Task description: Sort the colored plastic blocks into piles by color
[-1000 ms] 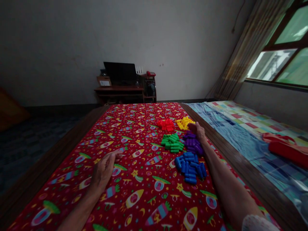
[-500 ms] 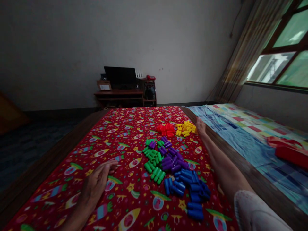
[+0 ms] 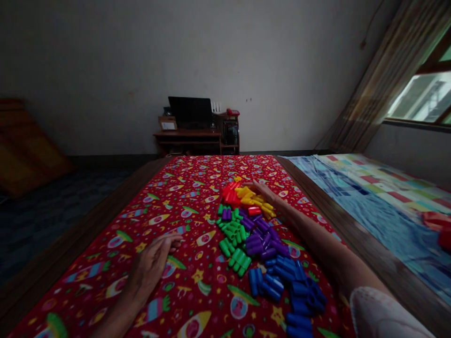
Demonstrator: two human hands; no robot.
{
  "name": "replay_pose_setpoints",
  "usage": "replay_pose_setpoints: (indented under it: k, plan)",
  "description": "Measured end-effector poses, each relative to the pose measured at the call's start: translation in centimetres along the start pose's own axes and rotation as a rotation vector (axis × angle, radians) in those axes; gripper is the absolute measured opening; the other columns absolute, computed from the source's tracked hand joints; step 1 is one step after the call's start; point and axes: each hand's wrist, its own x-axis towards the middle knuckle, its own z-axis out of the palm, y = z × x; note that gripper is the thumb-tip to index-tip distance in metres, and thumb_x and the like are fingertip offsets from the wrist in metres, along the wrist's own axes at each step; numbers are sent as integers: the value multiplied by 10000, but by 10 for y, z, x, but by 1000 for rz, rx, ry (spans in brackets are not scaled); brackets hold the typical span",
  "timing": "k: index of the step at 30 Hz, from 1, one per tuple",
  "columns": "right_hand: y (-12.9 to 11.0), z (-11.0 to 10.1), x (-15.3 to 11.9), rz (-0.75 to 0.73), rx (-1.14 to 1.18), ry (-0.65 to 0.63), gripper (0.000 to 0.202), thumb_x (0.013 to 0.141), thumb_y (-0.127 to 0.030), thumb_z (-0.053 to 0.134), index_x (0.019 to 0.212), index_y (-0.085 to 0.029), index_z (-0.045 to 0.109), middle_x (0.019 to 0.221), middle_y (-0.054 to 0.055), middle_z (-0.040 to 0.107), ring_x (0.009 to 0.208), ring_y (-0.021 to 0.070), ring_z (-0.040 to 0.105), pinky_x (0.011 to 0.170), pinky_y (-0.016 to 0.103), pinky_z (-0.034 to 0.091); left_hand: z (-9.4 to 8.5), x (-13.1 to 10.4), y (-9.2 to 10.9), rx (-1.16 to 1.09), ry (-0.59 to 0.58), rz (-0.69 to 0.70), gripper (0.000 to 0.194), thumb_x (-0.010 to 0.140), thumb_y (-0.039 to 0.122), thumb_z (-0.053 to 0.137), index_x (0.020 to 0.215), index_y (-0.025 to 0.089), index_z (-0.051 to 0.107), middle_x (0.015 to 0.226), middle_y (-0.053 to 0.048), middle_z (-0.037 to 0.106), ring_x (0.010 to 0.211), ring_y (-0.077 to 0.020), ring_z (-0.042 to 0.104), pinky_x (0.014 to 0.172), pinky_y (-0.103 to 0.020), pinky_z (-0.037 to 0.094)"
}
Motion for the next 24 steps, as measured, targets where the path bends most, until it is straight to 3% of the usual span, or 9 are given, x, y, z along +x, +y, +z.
replay_pose_setpoints:
  k: [2, 6, 8, 11, 13, 17, 19, 21, 24]
  plan:
    - [-4, 8, 8, 0, 28, -62, 693, 752, -795, 458, 1007, -214, 738, 1077, 84, 728, 1063, 275, 649, 967, 452, 467, 1, 0, -1, 10, 5, 10, 457, 816, 614, 482, 863, 221, 712, 929, -72, 731, 820, -237, 693, 754, -350, 592]
    - [-13, 4, 42, -45, -178, 168, 683, 733, -787, 499, 1043, -222, 722, 1238, 81, 661, 1316, 285, 464, 1136, 488, 276, 1, -1, 5, 47, 7, 26, 455, 826, 602, 464, 830, 218, 708, 908, -73, 727, 811, -236, 695, 735, -341, 593]
    - [-16, 7, 56, -27, -232, 156, 647, 729, -764, 536, 1035, -225, 724, 1235, 71, 664, 1331, 282, 445, 1149, 495, 252, 1, -2, 9, 57, -1, 33, 457, 838, 585, 451, 829, 206, 707, 912, -81, 726, 789, -230, 694, 725, -340, 593]
    - [-18, 32, 60, 19, -214, -37, 613, 704, -759, 573, 916, -214, 755, 1046, 72, 739, 1143, 300, 607, 1067, 522, 379, 1, -2, 16, 62, -24, 35, 459, 857, 550, 429, 862, 190, 713, 935, -92, 730, 791, -228, 694, 726, -344, 591]
    - [-22, 58, 49, 34, -182, -242, 647, 698, -786, 547, 873, -202, 763, 964, 66, 756, 1041, 289, 660, 1028, 513, 424, 1, -3, 18, 59, -41, 39, 455, 864, 535, 420, 882, 188, 715, 948, -91, 731, 804, -228, 694, 730, -344, 588]
    - [-44, 93, 11, -22, -94, -627, 687, 764, -777, 470, 1066, -217, 730, 1149, 59, 709, 1150, 261, 611, 1055, 470, 408, 2, -5, 14, 49, -42, 19, 441, 874, 519, 414, 887, 181, 695, 972, -92, 715, 808, -220, 683, 755, -342, 577]
    - [-57, 83, -8, -92, -99, -543, 611, 807, -719, 488, 1117, -242, 709, 1220, 48, 676, 1203, 245, 575, 1087, 453, 376, 1, -7, 11, 31, 3, 4, 445, 886, 511, 394, 965, 172, 672, 1005, -97, 699, 858, -226, 677, 789, -353, 569]
    - [-61, 55, -23, -133, -141, -263, 543, 816, -680, 517, 1061, -244, 728, 1170, 50, 698, 1207, 249, 570, 1115, 458, 335, -1, -4, 10, 52, 91, 28, 447, 893, 494, 372, 1038, 169, 643, 1059, -104, 675, 956, -239, 655, 856, -376, 548]
    - [-46, 1, -45, -43, -271, 171, 487, 769, -656, 589, 934, -226, 749, 977, 68, 743, 1178, 286, 583, 1112, 489, 323, 1, 17, 12, 180, 202, 122, 432, 899, 454, 341, 1058, 172, 626, 1139, -110, 637, 1095, -245, 592, 986, -405, 472]
